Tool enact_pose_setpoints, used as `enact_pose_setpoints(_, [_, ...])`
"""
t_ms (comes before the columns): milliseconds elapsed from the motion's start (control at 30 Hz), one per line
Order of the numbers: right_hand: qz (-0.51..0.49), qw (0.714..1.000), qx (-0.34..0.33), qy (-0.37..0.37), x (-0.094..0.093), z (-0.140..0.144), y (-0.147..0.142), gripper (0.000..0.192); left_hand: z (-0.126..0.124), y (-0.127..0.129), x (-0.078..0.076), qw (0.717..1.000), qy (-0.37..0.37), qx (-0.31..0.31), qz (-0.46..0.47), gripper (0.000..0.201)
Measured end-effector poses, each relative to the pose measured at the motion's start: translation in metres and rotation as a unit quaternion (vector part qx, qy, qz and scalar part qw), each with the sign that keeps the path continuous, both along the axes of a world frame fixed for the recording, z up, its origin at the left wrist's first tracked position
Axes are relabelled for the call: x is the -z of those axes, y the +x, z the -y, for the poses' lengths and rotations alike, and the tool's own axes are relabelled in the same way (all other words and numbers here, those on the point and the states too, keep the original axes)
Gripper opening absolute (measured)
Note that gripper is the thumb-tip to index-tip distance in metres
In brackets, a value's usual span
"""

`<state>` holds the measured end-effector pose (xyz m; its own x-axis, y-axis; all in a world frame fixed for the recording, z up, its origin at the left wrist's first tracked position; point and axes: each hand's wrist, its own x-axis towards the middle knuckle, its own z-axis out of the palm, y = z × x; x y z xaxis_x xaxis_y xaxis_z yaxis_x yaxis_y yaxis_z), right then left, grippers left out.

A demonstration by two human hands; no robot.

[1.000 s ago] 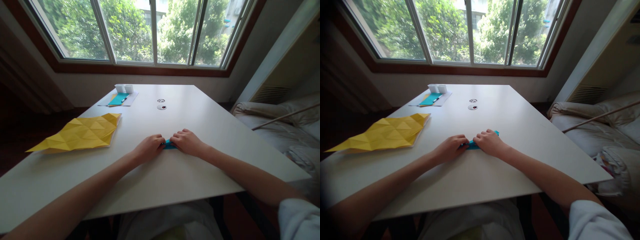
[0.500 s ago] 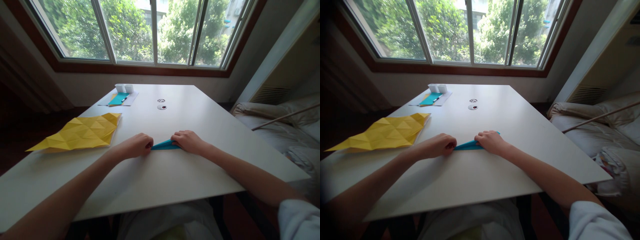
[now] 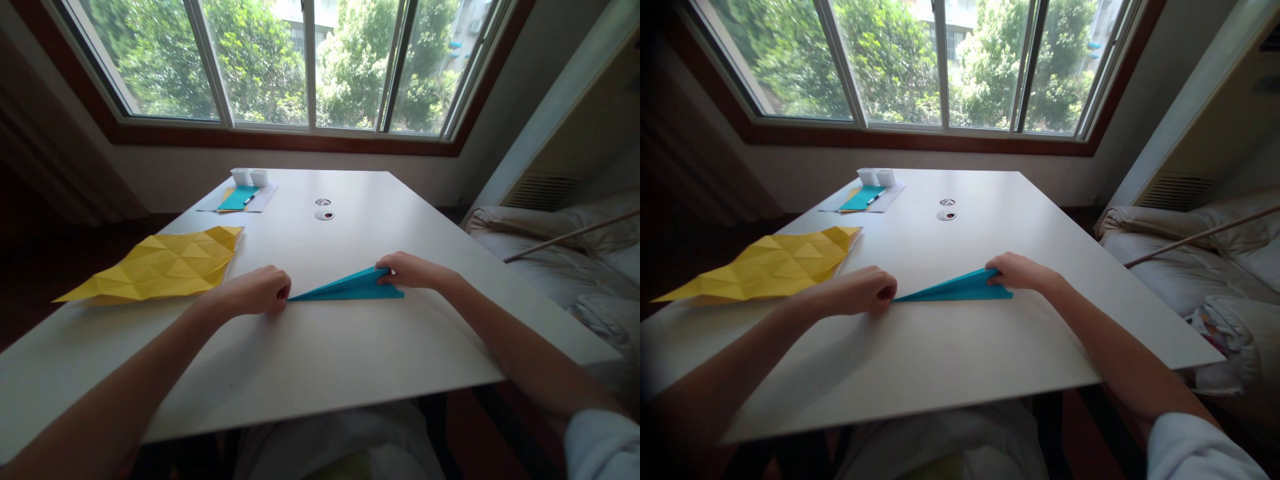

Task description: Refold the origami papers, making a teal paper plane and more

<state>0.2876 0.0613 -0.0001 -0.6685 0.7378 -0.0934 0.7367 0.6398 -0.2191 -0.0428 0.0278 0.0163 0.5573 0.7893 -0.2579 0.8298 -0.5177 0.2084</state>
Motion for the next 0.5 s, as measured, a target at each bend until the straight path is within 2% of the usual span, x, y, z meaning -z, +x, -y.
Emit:
enact_pose_setpoints(67, [-0.022, 1.0, -0.013, 0.01, 0.001, -0.002, 0.002, 0.016, -0.003, -0.007, -0.003, 1.0, -0.007, -0.008, 0.017, 0.014])
enact_pose_setpoints(133, [-0.046, 0.998, -0.01, 0.044, 0.001, -0.004, 0.004, 0.017, -0.009, -0.016, -0.006, 0.998, 0.02, -0.028, 0.054, 0.015])
enact_pose_setpoints(200, [-0.074, 0.992, 0.011, 0.106, -0.001, -0.005, 0.005, 0.018, -0.015, -0.022, -0.01, 0.99, 0.073, -0.07, 0.1, 0.015])
enact_pose_setpoints(267, [-0.097, 0.978, 0.031, 0.182, -0.003, -0.005, 0.005, 0.018, -0.019, -0.024, -0.012, 0.975, 0.089, -0.123, 0.161, 0.019])
enact_pose_setpoints(333, [-0.104, 0.963, 0.038, 0.246, -0.004, -0.004, 0.004, 0.019, -0.02, -0.02, -0.011, 0.953, 0.036, -0.174, 0.244, 0.027])
enact_pose_setpoints(400, [-0.099, 0.953, 0.033, 0.285, -0.005, -0.001, 0.001, 0.019, -0.017, -0.01, -0.007, 0.913, -0.071, -0.215, 0.339, 0.032])
enact_pose_setpoints(500, [-0.09, 0.947, 0.015, 0.308, -0.006, 0.005, -0.004, 0.02, -0.009, 0.009, 0.001, 0.805, -0.258, -0.246, 0.474, 0.035])
